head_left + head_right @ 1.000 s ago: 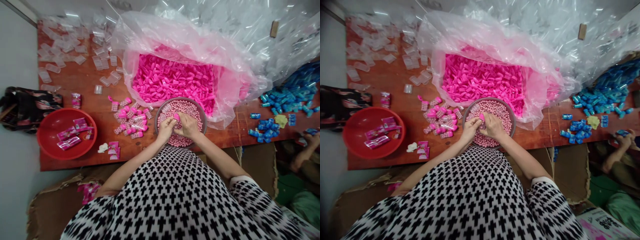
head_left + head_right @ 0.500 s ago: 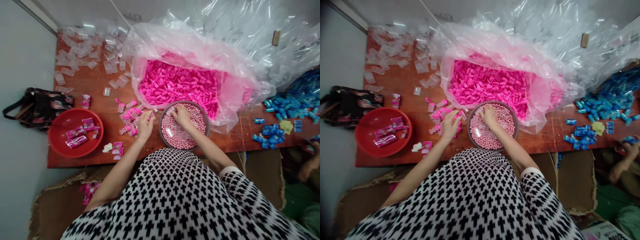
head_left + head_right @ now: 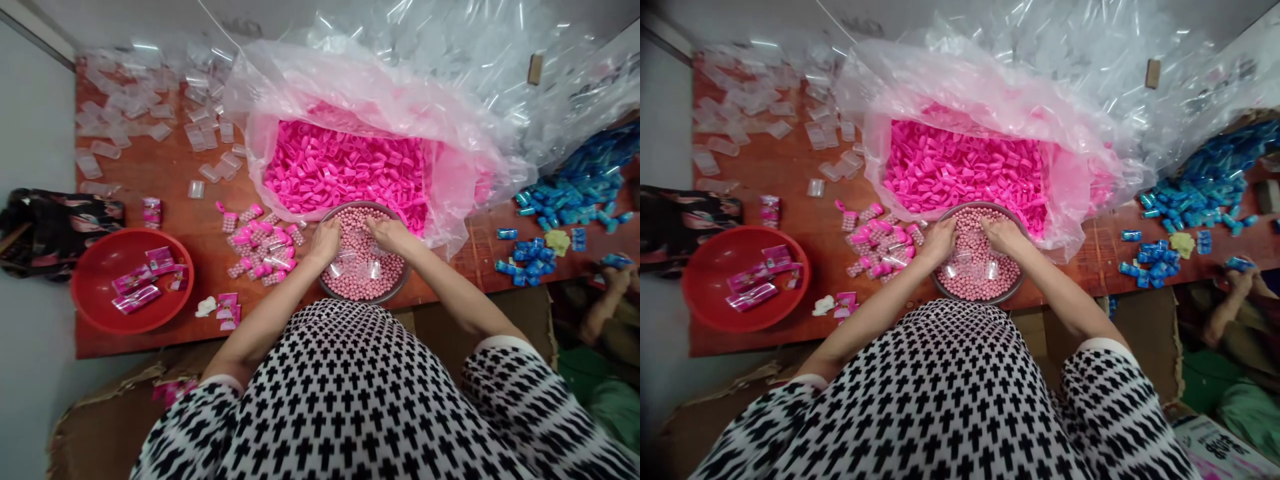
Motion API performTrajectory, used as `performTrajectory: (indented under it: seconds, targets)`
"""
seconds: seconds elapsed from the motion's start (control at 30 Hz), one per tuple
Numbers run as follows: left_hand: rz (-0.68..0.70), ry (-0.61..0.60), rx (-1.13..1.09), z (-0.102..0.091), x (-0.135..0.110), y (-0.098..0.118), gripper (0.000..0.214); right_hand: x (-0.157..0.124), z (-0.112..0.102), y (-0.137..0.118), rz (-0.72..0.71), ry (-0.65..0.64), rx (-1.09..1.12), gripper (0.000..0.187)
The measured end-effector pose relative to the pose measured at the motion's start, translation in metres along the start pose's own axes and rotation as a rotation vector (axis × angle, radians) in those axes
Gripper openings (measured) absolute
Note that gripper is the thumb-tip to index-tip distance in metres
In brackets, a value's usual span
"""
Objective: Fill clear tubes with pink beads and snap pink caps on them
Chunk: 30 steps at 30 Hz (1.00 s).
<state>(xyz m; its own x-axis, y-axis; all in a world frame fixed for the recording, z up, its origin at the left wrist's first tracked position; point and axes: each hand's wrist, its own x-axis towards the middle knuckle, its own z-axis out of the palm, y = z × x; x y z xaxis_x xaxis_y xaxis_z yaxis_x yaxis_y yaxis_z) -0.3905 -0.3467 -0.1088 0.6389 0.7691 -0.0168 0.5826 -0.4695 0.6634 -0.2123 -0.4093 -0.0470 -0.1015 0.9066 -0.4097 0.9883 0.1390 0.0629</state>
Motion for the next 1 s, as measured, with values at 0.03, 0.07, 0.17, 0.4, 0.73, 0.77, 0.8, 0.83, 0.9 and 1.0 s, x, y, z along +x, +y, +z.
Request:
performTrajectory:
  seconds: [0.03,0.07,0.17,0.4,0.73,0.77,0.8,0.83,0.9,1.0]
  targets:
    - [-0.034,-0.004,0.014,0.002,0.005,0.001,0.030,0.005,0.001,-0.002,-0.025,-0.070,-0.012,0.039]
    - [-0.066,0.001,0.018,0.003,0.009,0.002,0.030,0.013,0.002,-0.006,-0.041,-0.117,-0.007,0.041]
    - [-0.104,0.007,-0.022,0.007,0.020,-0.002,0.025,0.036,0.009,-0.016,-0.049,-0.149,0.026,0.048]
    - [-0.034,-0.077,-0.201,0.017,0.018,0.007,0.019,0.037,0.045,0.000,-0.026,0.149,0.540,0.076]
    - [0.117,0.121,-0.386,0.000,-0.012,0.011,0.033,-0.004,0.066,-0.008,-0.020,0.527,1.411,0.066]
    - [0.125,0.112,-0.397,-0.001,-0.013,0.012,0.034,-0.005,0.065,-0.011,-0.022,0.537,1.446,0.064]
    - [0.126,0.097,-0.415,0.000,-0.014,0.014,0.034,-0.007,0.063,-0.014,-0.028,0.540,1.472,0.062]
    - [0.120,0.081,-0.441,0.001,-0.015,0.015,0.034,-0.008,0.062,-0.017,-0.041,0.537,1.488,0.060]
    - [0.083,0.065,-0.525,0.005,-0.015,0.018,0.031,-0.012,0.058,-0.019,-0.069,0.528,1.478,0.055]
    - [0.017,0.037,-0.727,0.010,-0.013,0.018,0.030,-0.019,0.050,-0.015,-0.117,0.537,1.332,0.047]
